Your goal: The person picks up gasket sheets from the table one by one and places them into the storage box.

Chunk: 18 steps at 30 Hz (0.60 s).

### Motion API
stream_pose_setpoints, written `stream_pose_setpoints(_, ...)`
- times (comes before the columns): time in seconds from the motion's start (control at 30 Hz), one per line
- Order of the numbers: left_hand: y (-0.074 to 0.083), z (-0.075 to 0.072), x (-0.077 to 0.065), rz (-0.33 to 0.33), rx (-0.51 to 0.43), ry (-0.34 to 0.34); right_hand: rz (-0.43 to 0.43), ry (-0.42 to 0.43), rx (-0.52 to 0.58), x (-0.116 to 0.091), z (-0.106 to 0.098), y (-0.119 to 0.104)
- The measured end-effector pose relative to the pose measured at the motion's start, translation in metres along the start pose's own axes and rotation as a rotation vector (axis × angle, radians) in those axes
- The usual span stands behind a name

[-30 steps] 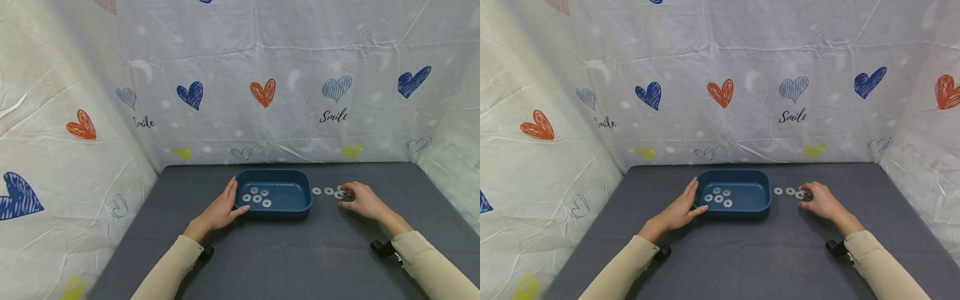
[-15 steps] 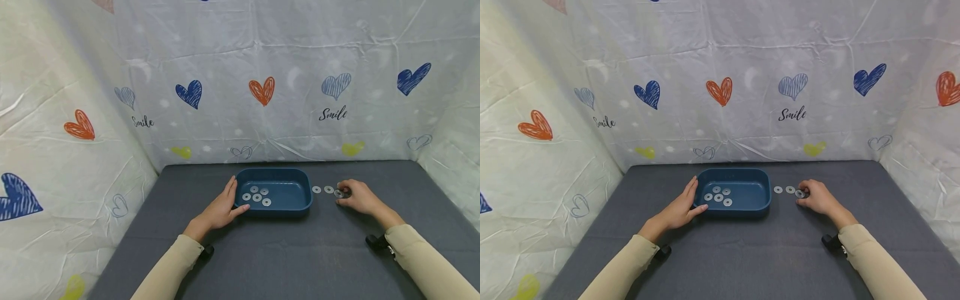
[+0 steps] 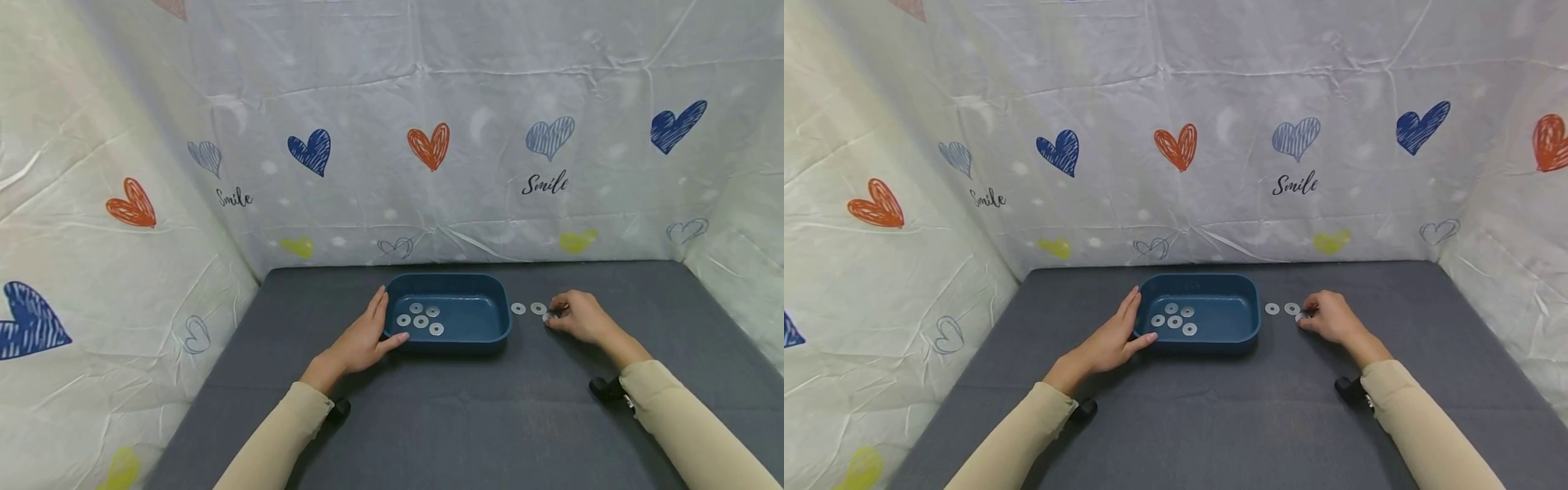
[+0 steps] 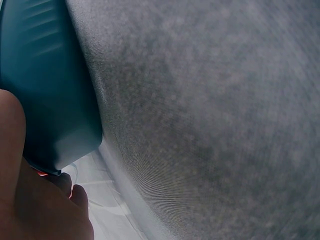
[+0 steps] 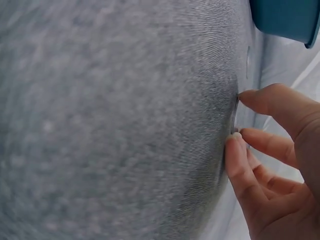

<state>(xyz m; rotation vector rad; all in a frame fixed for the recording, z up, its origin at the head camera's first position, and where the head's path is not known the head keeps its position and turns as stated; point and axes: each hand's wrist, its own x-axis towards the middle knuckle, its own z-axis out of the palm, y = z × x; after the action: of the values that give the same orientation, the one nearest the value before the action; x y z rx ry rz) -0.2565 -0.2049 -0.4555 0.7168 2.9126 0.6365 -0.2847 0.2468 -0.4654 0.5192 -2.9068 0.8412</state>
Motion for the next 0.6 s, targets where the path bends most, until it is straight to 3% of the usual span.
stream_pose_setpoints(0.2,0.0002,-0.0002,0.0002,0.019,-0.001,0.022,0.017,-0.023,-0.024,0.0031,-0.0015,-0.0037)
stream_pose_setpoints(0.6,-0.001,0.0004,0.0008,0.009,0.005,0.004,0.078,-0.05,-0.003,-0.0017,0.0009,-0.0076)
